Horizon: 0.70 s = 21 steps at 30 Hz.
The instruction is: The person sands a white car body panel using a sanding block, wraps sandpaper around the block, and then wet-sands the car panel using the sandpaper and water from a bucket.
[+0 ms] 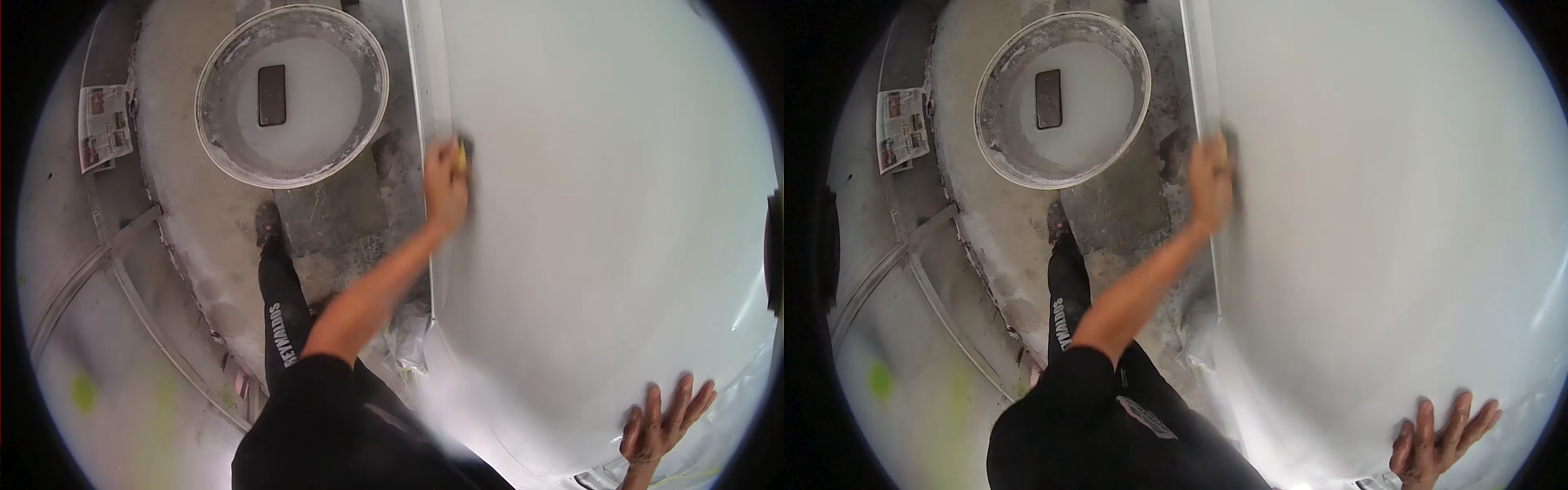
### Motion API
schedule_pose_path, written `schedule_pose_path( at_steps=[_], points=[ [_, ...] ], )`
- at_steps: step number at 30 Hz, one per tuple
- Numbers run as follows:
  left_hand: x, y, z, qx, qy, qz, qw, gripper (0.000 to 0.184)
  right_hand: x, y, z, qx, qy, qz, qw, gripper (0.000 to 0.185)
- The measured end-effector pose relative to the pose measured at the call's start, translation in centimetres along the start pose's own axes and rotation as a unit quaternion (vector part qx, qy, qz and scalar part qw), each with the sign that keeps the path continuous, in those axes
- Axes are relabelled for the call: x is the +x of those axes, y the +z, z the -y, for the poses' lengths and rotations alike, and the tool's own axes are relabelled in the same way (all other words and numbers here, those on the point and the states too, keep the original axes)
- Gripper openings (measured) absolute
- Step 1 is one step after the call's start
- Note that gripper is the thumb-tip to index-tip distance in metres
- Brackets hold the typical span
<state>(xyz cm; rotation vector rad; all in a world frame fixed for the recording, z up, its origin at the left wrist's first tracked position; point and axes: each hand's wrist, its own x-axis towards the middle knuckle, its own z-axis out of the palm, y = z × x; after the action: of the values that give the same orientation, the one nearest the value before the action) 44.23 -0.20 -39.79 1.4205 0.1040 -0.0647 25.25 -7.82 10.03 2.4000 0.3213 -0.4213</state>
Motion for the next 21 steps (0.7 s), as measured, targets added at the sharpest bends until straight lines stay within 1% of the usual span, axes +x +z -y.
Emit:
schedule_pose_path(
  at_steps=[1,4,5,6,7,8,9,12,13,14,15,16,17,19,20,21],
  points=[
    [-4.9,-0.4,-0.6,-0.016,-0.008,-0.013,1.000,0.025,0.1,-0.2,-0.1,-0.002,-0.003,0.000,1.000,0.049],
    [-1.5,0.6,0.8,-0.043,0.003,-0.026,0.999,0.026,0.1,-0.1,-0.2,-0.007,-0.010,0.003,1.000,0.050],
    [1.9,0.9,1.3,-0.016,-0.010,-0.015,1.000,0.027,0.1,0.0,-0.4,-0.007,-0.013,0.000,1.000,0.050],
    [7.3,1.3,0.3,0.009,-0.023,-0.001,1.000,0.028,0.0,0.1,-0.6,-0.008,-0.014,-0.001,1.000,0.050],
    [11.8,2.6,1.5,0.048,0.090,-0.060,0.993,0.015,-0.1,0.0,-0.6,-0.008,-0.016,0.000,1.000,0.051],
    [16.0,3.2,1.8,0.040,0.085,-0.057,0.994,0.012,-0.1,0.1,-0.7,-0.006,-0.023,-0.004,1.000,0.051],
    [17.7,3.1,2.1,0.035,0.077,-0.053,0.995,0.010,0.0,0.1,-0.6,-0.009,-0.022,0.000,1.000,0.051],
    [12.0,1.6,2.0,0.064,0.083,-0.037,0.994,0.013,0.0,-0.3,-0.1,-0.026,-0.007,0.004,1.000,0.050],
    [7.5,0.5,1.2,0.010,0.007,0.002,1.000,0.019,0.0,-0.4,-0.1,-0.022,-0.005,0.000,1.000,0.050],
    [2.7,-0.1,0.6,-0.002,-0.041,0.007,0.999,0.022,0.0,-0.2,-0.1,-0.018,-0.002,-0.005,1.000,0.050],
    [-2.5,-0.7,0.0,0.013,-0.042,-0.001,0.999,0.022,0.1,-0.1,0.0,-0.016,0.000,-0.009,1.000,0.051],
    [-5.2,-0.7,-0.4,0.025,-0.044,-0.011,0.999,0.022,0.1,0.0,-0.1,-0.015,-0.002,-0.010,1.000,0.050],
    [-3.5,0.0,-0.4,-0.019,-0.046,-0.020,0.999,0.018,0.0,-0.3,-0.2,-0.013,-0.001,-0.009,1.000,0.050],
    [4.3,1.5,0.2,-0.101,-0.050,-0.038,0.993,0.019,0.0,0.0,-0.3,-0.007,0.001,-0.009,1.000,0.050],
    [11.3,2.1,0.7,0.058,0.089,-0.044,0.993,0.019,0.7,0.7,-0.1,-0.003,0.008,-0.032,0.999,0.048],
    [18.9,4.0,1.6,0.134,0.175,-0.076,0.972,0.021,1.6,1.3,0.3,0.001,0.014,-0.053,0.999,0.047]
  ],
)
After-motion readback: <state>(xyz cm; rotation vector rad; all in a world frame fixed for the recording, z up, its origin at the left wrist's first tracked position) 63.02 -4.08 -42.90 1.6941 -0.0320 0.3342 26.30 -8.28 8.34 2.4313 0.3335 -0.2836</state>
